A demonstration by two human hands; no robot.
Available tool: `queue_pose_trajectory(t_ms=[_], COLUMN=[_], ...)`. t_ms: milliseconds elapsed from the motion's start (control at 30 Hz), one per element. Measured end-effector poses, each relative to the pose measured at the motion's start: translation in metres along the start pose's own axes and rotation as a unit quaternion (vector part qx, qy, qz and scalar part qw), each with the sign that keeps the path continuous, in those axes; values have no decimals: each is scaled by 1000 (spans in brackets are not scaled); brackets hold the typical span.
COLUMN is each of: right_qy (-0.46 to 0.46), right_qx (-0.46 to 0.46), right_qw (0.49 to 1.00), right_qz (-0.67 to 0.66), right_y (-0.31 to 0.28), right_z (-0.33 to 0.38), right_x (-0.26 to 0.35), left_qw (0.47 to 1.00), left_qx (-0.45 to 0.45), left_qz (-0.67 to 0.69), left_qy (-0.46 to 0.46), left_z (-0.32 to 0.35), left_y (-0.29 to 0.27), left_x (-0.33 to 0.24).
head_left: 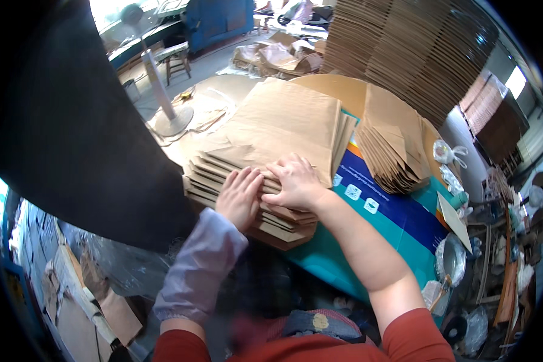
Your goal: The person assembles flat brown paper bags by folding the bottom flaps, applying glue with a brush, and pressing the seams to seal them. They repeat this process for multiple bags, stacking the finished ones on the table.
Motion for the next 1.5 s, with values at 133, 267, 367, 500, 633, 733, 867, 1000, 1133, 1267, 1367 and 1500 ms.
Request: queue_pose_trajectory(t_ms=[133,267,367,500,633,733,867,1000,1133,1267,1367,1500], right_qy=[54,30,-15,-61,-67,-107,-120,-12,146,161,141,104], right_qx=[88,136,23,35,-1,-67,16,-45,-20,73,77,-46], right_qw=[995,984,986,982,969,931,950,998,988,983,986,993], right_qz=[-5,115,161,178,238,343,287,-47,-46,-53,-44,-20], right_y=[22,41,62,40,55,82,85,35,70,62,52,69], right_z=[2,2,8,-3,21,43,55,23,66,63,62,84], right_x=[0,41,33,28,76,76,69,56,-7,-11,-8,3], left_qw=[985,969,955,969,847,908,1000,912,928,925,945,963], left_qx=[-118,-199,-271,-190,-261,-342,-1,362,344,371,297,258], left_qz=[36,8,-15,-37,236,91,-28,-190,-128,-79,-69,-53], left_qy=[-123,-144,-117,-155,-397,-225,11,45,-68,35,-115,65], left_z=[65,131,116,101,106,86,-42,-27,-25,-23,-10,-4], left_y=[3,48,72,71,43,-23,-21,11,54,37,38,22], left_x=[-24,-13,-13,-17,-22,-24,8,99,120,115,111,106])
Point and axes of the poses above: each hand's wrist, its own z-axis away from the middle knuckle, its own y-axis out of the palm, x = y × z, the point moved 1 cm from there along -z, towards the middle knuckle, and after that the axes turned 15 degrees about -x, right-handed, at the moved point
